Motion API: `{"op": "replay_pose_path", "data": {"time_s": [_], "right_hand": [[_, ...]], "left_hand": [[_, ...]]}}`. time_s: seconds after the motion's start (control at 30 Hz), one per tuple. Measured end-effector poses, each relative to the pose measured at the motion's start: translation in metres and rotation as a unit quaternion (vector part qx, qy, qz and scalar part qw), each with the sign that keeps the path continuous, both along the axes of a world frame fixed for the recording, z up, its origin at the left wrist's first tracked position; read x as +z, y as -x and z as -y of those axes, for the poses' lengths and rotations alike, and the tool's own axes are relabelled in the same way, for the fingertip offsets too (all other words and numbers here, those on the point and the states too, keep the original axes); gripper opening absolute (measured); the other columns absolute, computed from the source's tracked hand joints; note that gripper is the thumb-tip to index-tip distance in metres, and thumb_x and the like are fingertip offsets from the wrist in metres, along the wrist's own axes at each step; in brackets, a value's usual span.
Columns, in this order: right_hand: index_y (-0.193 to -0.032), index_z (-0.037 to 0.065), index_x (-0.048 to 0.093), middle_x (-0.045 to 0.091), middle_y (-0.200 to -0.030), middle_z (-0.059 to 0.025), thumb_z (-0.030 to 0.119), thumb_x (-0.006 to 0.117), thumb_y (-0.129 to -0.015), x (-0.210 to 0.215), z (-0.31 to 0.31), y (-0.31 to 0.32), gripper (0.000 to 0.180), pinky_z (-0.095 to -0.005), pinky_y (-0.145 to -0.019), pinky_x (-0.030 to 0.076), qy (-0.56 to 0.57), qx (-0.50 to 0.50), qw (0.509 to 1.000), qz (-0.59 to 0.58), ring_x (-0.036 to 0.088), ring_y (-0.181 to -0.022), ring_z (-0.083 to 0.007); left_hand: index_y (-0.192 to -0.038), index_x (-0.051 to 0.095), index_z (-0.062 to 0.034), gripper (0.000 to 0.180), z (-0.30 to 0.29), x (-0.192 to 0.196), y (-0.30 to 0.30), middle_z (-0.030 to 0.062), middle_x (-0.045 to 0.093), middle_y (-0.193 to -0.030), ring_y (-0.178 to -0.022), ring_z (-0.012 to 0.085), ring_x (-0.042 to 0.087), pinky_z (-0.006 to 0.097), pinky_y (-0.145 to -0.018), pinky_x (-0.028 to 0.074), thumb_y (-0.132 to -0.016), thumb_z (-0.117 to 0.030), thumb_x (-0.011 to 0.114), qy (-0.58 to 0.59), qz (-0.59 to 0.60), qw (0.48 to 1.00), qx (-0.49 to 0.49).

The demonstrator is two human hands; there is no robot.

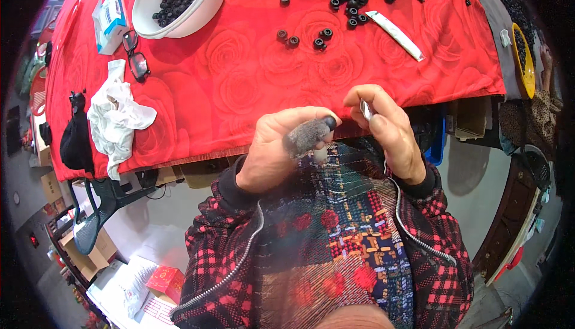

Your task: The person sits at a table covered with a red cloth and uses a small knife to cut black olives one by one. They hold each olive in their left hand and slice it with the knife in their right hand, placing the cut pieces back onto the table.

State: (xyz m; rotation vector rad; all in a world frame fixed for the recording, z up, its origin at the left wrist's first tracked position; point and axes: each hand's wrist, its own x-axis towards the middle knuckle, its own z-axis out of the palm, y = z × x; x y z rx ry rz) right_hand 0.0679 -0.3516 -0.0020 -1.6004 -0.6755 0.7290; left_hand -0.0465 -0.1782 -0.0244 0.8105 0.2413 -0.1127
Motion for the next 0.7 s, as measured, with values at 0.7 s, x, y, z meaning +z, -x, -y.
{"op": "replay_pose_path", "data": {"time_s": [0.7], "right_hand": [[-0.094,-0.004,0.057,0.053,-0.078,-0.0089,0.006,0.052,-0.09,-0.007,-0.009,-0.003,0.012,-0.0289,-0.064,0.041,-0.024,0.043,0.987,0.152,0.052,-0.07,-0.0179]], "left_hand": [[-0.112,0.061,0.0019,0.023,0.0,-0.004,-0.002,0.0025,0.057,-0.093,-0.079,0.0076,0.057,0.021,-0.068,0.047,-0.089,0.0,0.055,-0.139,0.039,0.989,-0.015]]}}
